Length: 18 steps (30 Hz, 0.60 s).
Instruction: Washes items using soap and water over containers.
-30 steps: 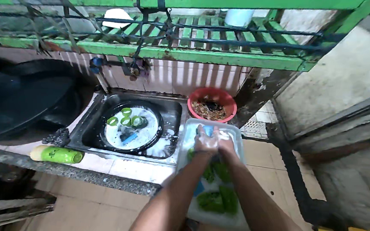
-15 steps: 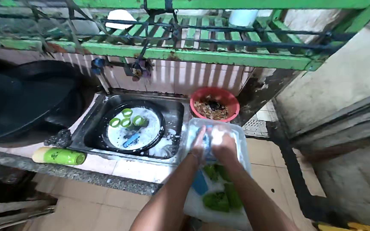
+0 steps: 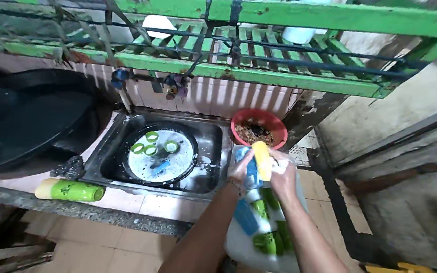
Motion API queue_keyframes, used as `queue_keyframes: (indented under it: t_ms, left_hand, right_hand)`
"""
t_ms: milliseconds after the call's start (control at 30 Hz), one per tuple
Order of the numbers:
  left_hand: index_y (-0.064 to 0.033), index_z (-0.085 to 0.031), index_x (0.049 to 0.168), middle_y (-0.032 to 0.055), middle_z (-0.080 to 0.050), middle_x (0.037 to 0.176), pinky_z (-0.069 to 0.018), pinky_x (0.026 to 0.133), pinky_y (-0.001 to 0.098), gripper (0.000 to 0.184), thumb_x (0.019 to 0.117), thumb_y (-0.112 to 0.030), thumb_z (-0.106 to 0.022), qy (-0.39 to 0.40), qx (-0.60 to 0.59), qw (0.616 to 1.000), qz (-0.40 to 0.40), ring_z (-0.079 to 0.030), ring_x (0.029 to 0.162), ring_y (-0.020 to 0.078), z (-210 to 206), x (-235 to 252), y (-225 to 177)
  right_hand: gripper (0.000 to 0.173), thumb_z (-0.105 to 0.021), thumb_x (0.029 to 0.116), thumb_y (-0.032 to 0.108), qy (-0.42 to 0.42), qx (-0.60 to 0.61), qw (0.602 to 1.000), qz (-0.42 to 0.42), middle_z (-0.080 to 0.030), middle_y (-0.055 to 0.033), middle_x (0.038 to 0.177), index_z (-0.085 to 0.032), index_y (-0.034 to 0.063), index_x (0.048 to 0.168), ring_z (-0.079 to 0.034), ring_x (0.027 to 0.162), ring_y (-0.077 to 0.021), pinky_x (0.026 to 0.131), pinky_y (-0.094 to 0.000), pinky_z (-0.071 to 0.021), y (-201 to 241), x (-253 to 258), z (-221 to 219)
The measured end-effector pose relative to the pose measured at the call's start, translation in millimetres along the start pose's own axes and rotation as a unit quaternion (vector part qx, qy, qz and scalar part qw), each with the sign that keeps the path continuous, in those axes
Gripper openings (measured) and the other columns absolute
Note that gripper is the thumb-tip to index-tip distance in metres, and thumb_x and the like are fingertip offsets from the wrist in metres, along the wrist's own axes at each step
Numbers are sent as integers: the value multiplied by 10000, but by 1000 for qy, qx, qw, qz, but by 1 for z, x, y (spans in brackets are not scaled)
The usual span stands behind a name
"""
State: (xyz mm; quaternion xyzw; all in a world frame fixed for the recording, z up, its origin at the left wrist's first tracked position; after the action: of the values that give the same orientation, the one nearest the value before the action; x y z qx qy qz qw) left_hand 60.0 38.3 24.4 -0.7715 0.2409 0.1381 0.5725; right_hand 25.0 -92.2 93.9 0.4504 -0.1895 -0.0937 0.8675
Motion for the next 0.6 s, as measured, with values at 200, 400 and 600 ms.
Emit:
queue_keyframes:
  t_ms: [200, 400, 600]
  left_hand:
    - [-2, -560, 1399, 229, -611, 1371, -443, 1107, 536, 579, 1045, -460, -576, -47, 185, 981, -39, -571, 1302, 341, 2, -14, -23]
    - [-45, -560, 1424, 216, -594, 1396, -449, 1072, 566, 614, 1092, -532, -389, -39, 44, 998, 18, -562, 1292, 340, 29, 11, -35]
    - [-77, -606, 1380, 184, -628, 1358, -466, 1054, 564, 646, 1082, -586, -343, -56, 17, 998, 14, -583, 1266, 320, 53, 25, -28]
  right_hand:
    - [610, -531, 1047, 446, 44, -126, 979, -157, -641, -283, 1217, -410, 34, 1480, -644, 1121, -451, 932, -669, -507, 13, 9, -22]
    - [423, -591, 1022, 234, 106, -243, 964, -35, -561, -305, 1366, -577, 48, 1401, -581, 1219, -500, 954, -683, -498, 59, -15, -59]
    - [452, -567, 1027, 236, 106, -227, 967, -44, -589, -312, 1306, -524, -4, 1407, -605, 1174, -499, 931, -698, -504, 62, 4, -83]
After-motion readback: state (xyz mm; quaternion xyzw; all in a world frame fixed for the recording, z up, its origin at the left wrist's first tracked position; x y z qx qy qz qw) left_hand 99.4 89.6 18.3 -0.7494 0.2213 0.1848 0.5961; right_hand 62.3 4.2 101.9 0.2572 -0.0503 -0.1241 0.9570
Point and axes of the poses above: each hand's wrist, its own x-axis towards the middle knuckle, its own z-axis out of the back of the hand, y = z × x, the point moved 7 cm from there along x, towards the middle knuckle
